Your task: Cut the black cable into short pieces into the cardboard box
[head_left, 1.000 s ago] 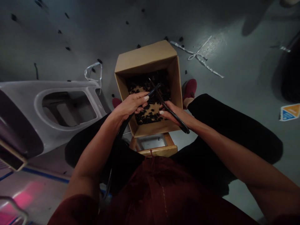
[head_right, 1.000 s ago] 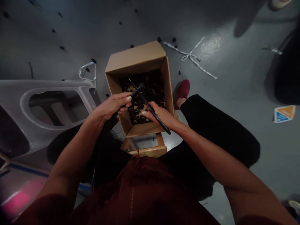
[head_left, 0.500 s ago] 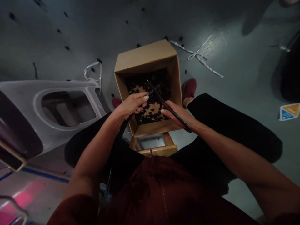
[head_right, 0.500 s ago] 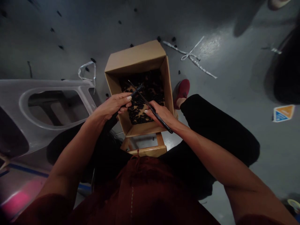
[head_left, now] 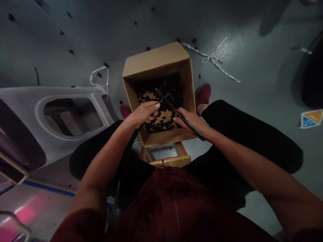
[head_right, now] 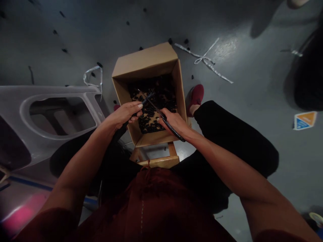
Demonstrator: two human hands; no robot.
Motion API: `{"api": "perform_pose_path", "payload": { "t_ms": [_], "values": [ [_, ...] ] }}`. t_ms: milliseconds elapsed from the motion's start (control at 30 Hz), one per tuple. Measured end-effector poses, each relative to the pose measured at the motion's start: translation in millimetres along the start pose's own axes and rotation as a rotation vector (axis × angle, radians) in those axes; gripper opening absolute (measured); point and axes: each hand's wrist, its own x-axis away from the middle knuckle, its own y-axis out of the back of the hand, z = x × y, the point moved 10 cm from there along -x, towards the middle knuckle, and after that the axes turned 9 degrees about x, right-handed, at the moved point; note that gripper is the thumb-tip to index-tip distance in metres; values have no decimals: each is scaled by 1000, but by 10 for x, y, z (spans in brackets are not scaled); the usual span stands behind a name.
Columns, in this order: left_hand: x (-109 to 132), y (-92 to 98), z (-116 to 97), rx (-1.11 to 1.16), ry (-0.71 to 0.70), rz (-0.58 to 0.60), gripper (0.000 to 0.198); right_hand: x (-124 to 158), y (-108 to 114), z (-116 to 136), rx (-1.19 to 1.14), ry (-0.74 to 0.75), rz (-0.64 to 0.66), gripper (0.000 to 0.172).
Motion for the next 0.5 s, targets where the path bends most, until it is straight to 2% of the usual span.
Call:
{"api": "perform_pose_path", "payload": {
  "t_ms": [500],
  "values": [
    [-70,68,97,-182,2,-21,21,-38,-156,-117,164,4,64,20]
  ]
}}
